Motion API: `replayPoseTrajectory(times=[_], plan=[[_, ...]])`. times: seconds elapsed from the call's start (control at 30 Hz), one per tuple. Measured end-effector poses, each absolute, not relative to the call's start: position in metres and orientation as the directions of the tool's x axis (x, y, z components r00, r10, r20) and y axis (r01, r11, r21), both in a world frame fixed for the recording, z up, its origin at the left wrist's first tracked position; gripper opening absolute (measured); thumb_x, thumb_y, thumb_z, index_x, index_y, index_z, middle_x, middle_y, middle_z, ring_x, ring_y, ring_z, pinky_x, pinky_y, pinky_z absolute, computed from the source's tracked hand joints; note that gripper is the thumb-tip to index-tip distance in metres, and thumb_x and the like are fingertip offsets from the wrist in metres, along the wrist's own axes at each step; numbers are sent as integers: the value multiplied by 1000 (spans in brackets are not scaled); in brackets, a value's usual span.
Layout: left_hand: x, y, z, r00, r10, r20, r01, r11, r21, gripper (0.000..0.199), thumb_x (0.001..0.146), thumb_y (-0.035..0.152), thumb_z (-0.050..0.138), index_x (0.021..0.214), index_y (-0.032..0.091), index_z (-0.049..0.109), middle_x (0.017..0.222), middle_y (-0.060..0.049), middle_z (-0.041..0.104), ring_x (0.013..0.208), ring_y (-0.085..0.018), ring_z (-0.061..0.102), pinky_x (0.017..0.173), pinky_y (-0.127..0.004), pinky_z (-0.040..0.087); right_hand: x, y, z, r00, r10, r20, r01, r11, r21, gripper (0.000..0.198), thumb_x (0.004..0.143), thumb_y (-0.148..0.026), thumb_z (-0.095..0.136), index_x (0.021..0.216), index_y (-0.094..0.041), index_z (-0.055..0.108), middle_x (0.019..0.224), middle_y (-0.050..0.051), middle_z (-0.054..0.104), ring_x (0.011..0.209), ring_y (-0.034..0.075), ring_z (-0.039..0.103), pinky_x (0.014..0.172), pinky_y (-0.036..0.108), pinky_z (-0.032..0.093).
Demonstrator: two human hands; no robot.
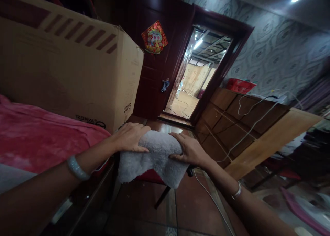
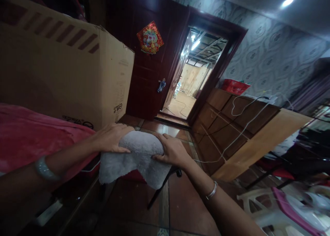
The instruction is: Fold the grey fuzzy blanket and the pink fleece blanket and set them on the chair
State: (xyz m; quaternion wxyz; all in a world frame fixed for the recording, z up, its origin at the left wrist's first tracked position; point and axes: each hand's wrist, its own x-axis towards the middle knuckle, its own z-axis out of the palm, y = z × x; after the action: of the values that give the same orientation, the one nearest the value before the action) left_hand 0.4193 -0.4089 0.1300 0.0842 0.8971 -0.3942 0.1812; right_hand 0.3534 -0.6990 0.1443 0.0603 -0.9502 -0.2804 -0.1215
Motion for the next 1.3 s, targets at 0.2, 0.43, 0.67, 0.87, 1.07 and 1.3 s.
replayPoseTrajectory(times=[0.2, 0.43, 0.67, 0.87, 1.07, 1.3], plan=[[410, -410, 135, 651, -676, 346, -729, -684, 37, 71, 71, 64, 74, 128, 25, 57, 113, -9, 67, 107, -29, 62, 93, -42, 47, 354, -700, 142, 826, 496, 269, 521, -853, -24, 83, 78, -60, 72, 147, -22, 44, 124, 14, 64, 106, 34, 63, 86, 41, 49], [379, -367, 124, 647, -597, 474, -712, -695, 98, 91, 78, 49, 72, 155, 23, 31, 168, -15, 11, 152, -33, 20, 121, -48, 28, 351, -702, 140, 797, 535, 279, 567, -823, -42, 90, 80, -68, 66, 151, -19, 40, 136, 17, 57, 118, 35, 58, 95, 45, 47], [316, -203, 62, 901, -266, 344, -347, -916, 203, 75, 84, 55, 53, 150, 22, 42, 164, -9, 29, 148, -32, 32, 120, -44, 31, 346, -696, 151, 735, 606, 305, 627, -778, 35, 100, 79, -67, 69, 158, -21, 28, 151, 18, 46, 132, 38, 48, 107, 55, 40], [184, -73, 49, 967, 159, 201, 122, -975, 184, 78, 84, 56, 42, 144, 5, 47, 156, -16, 42, 144, -31, 40, 120, -41, 30, 309, -615, 149, 466, 731, 499, 822, -567, 62, 67, 97, -47, 52, 158, -29, 28, 152, 12, 46, 136, 32, 45, 110, 54, 42], [39, -30, 46, 829, 546, 122, 524, -834, 173, 73, 87, 47, 39, 145, 4, 45, 157, -20, 40, 145, -32, 39, 120, -42, 30, 271, -473, 84, 230, 899, 373, 969, -174, -178, 64, 97, -33, 53, 157, -31, 31, 154, 12, 44, 139, 30, 44, 113, 55, 41], [-72, -16, 36, 615, 783, 90, 776, -622, 105, 73, 94, 48, 25, 153, 5, 35, 162, -23, 26, 150, -36, 26, 120, -60, 21, 228, -286, 30, 75, 961, 266, 942, 19, -335, 81, 92, -31, 59, 160, -31, 16, 164, 9, 28, 148, 28, 32, 119, 53, 35]])
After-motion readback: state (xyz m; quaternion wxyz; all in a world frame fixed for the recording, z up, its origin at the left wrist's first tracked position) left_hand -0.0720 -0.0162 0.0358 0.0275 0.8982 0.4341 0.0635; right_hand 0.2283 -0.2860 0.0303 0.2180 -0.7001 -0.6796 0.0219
